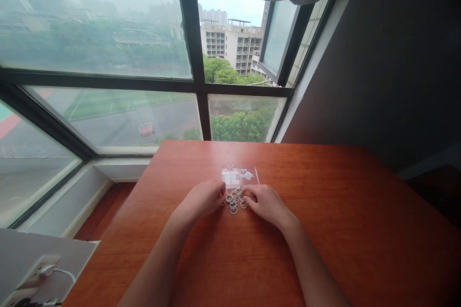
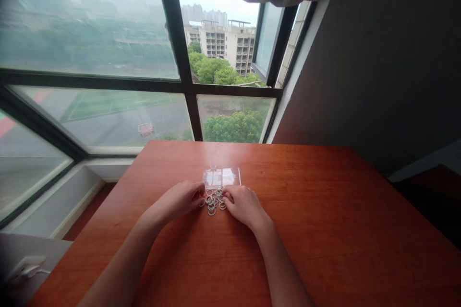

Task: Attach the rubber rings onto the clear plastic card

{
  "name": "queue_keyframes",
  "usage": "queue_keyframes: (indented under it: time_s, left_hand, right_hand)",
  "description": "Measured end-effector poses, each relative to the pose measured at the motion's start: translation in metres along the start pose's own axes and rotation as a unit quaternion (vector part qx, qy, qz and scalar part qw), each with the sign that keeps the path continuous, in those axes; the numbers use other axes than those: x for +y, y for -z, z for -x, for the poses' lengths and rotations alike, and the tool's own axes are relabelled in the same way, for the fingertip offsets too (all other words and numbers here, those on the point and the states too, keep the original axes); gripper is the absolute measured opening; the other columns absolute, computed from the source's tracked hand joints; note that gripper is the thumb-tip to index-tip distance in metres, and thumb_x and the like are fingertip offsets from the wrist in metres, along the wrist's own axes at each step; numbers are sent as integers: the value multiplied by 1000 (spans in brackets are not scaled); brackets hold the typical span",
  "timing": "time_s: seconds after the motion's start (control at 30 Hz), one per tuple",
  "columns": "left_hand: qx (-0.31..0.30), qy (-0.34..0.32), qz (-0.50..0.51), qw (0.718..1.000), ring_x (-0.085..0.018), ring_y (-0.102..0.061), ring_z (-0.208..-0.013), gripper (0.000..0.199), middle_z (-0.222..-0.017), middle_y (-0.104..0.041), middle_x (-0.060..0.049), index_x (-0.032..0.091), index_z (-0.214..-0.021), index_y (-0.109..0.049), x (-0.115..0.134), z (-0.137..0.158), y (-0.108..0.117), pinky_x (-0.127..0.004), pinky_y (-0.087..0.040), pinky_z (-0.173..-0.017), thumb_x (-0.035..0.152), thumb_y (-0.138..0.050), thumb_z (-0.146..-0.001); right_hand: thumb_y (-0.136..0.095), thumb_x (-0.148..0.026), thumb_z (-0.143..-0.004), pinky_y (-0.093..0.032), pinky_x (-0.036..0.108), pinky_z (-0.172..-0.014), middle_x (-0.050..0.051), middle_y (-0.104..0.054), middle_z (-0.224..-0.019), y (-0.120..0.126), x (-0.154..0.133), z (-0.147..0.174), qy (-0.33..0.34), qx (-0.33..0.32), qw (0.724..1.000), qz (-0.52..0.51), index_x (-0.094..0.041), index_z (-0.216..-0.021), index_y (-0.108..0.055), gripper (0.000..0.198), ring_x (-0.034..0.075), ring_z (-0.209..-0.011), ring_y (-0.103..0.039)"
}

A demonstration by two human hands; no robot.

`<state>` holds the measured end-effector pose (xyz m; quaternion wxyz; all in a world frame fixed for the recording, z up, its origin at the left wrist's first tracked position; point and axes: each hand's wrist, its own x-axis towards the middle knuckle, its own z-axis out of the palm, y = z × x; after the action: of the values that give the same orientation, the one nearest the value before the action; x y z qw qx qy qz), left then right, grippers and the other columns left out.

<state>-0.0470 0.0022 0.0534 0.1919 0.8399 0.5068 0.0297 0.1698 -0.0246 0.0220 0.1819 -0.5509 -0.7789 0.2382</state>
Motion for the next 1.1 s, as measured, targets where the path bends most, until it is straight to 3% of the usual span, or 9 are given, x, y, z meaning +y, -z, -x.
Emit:
queue_keyframes:
  time_s: [0.2, 0.4, 0.67, 1.1]
  left_hand:
    - [4, 2, 2, 1000, -15, -54, -58, 14, -71, -66, -5, 18, -70, -58, 1, 1, 2, -24, -29, -54, 23, -50, -80]
    - [24, 5, 13, 1000, -15, -51, -57, 11, -72, -66, -3, 20, -72, -62, -6, 3, 5, -24, -27, -52, 22, -53, -77]
    - [5, 6, 20, 1000, -14, -53, -58, 14, -75, -68, -2, 21, -74, -66, -1, 1, 4, -23, -29, -52, 15, -54, -73]
    - [-15, 9, 1, 1000, -16, -59, -65, 21, -79, -71, -4, 21, -78, -68, 1, -2, 4, -23, -34, -56, 15, -47, -77]
  right_hand:
    - [-53, -23, -87, -37, 22, -68, 0, -72, -89, -3, 1, -1, 8, 23, 1000, -3, -27, -105, -67, 24, 15, -78, -62]
    - [-53, -21, -85, -32, 22, -61, -2, -68, -74, 3, 5, -1, -1, 40, 999, 6, -23, -82, -67, 15, 12, -65, -56]
    - [-60, -24, -79, -26, 21, -53, -3, -61, -64, 3, 7, 2, 6, -25, 999, -23, -21, -73, -66, 9, 9, -58, -50]
    - [-59, -21, -78, -26, 21, -54, -3, -61, -64, 3, 4, 3, 10, -38, 999, -18, -20, -71, -65, 9, 9, -59, -50]
